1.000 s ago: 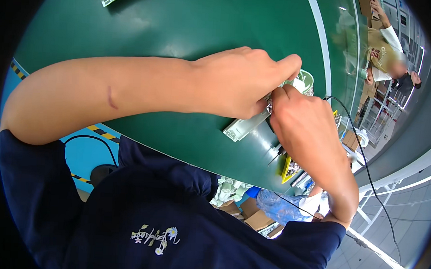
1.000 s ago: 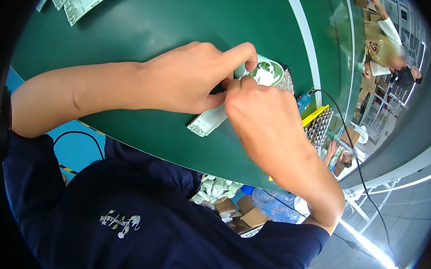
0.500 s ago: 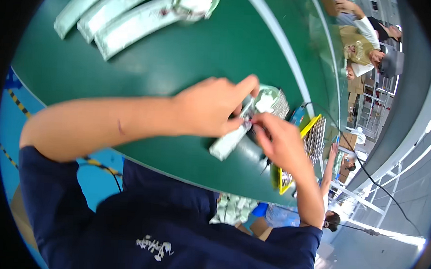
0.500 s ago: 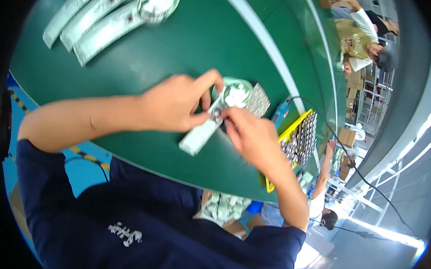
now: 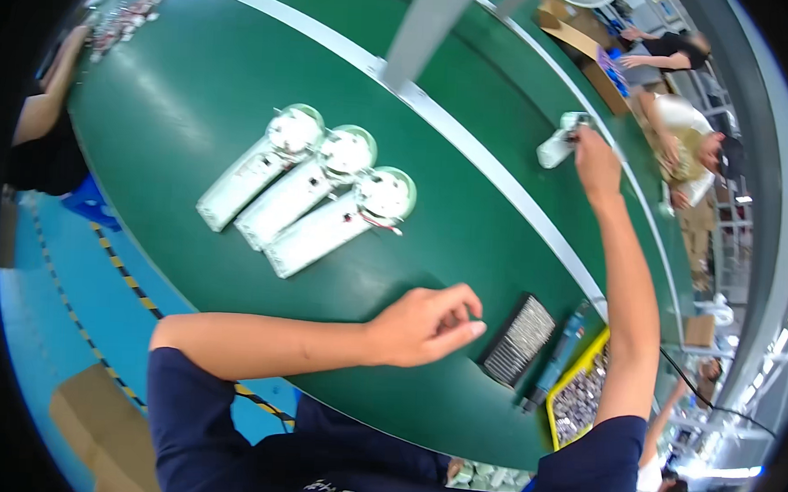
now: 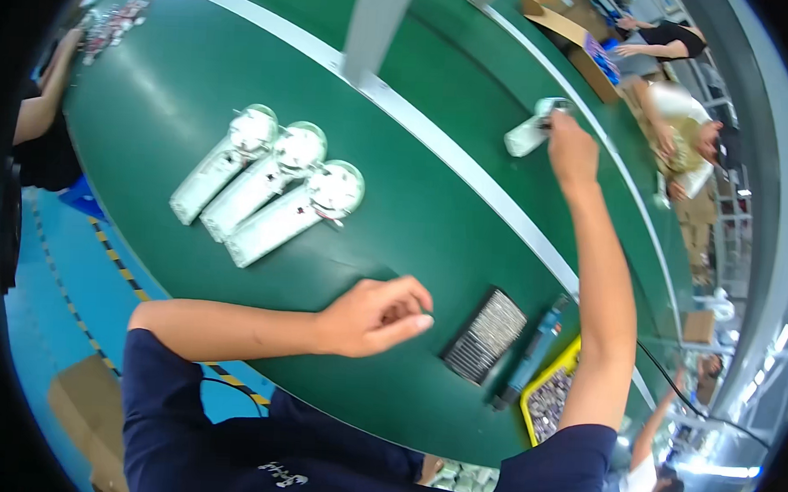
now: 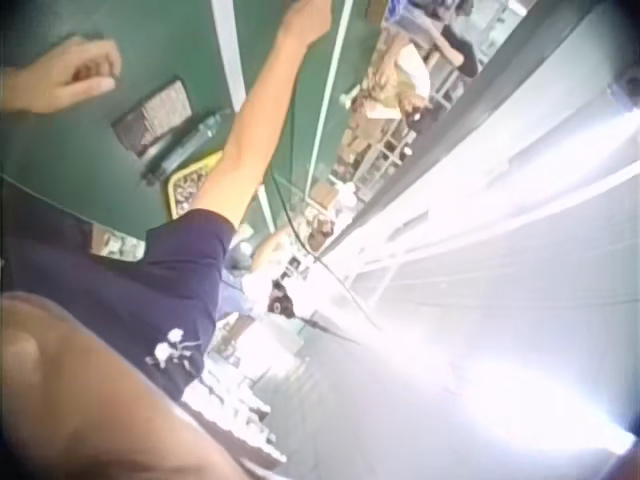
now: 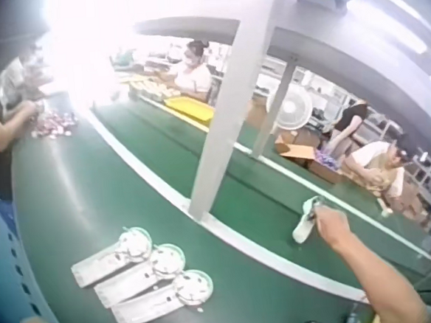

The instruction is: The recorder is assembling handheld fans by placing PCBs into the housing and securing them with screws using an electric screwdriver.

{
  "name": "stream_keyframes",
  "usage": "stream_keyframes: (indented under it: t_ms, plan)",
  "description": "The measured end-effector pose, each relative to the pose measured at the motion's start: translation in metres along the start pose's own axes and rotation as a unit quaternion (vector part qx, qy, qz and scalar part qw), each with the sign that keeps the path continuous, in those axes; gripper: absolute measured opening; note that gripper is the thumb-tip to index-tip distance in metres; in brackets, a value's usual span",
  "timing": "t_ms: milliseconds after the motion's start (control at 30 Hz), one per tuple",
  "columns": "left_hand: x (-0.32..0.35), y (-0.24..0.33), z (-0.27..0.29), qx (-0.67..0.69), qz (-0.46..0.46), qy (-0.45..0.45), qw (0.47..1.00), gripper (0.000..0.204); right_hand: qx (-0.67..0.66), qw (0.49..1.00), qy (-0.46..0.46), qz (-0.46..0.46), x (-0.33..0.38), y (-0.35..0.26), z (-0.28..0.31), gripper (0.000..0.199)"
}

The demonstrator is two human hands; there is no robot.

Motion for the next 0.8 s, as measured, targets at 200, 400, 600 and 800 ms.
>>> stream_keyframes:
  t_ms: [200, 400, 600, 800]
  plan:
    - [0.002, -0.004, -0.006, 0.013, 0.005, 0.001, 1.0, 0.014, 0.023, 0.991, -0.074, -0.108, -0.015, 0.041, -0.058, 0.025]
    - [0.008, 0.019, 0.005, -0.193, -0.129, 0.069, 0.97, 0.019, -0.378, 0.908, -0.044, -0.176, 0.129, -0.043, 0.068, 0.039]
    - [0.014, 0.094, 0.077, -0.648, -0.022, 0.103, 0.755, 0.049, -0.348, 0.89, 0.002, -0.295, 0.358, -0.039, 0.179, 0.023]
    - [0.044, 0.089, 0.097, -0.709, 0.062, 0.131, 0.69, 0.06, -0.413, 0.72, 0.148, -0.538, 0.515, 0.047, 0.179, 0.022]
Point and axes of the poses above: each hand's wrist, its own x-axis away from the middle knuckle, its own z-axis out of the back of the hand, y = z × x, the point moved 5 cm from there along -x, towards the middle knuckle, and after that the axes turned 11 degrees about -z, right-handed, at the moved point
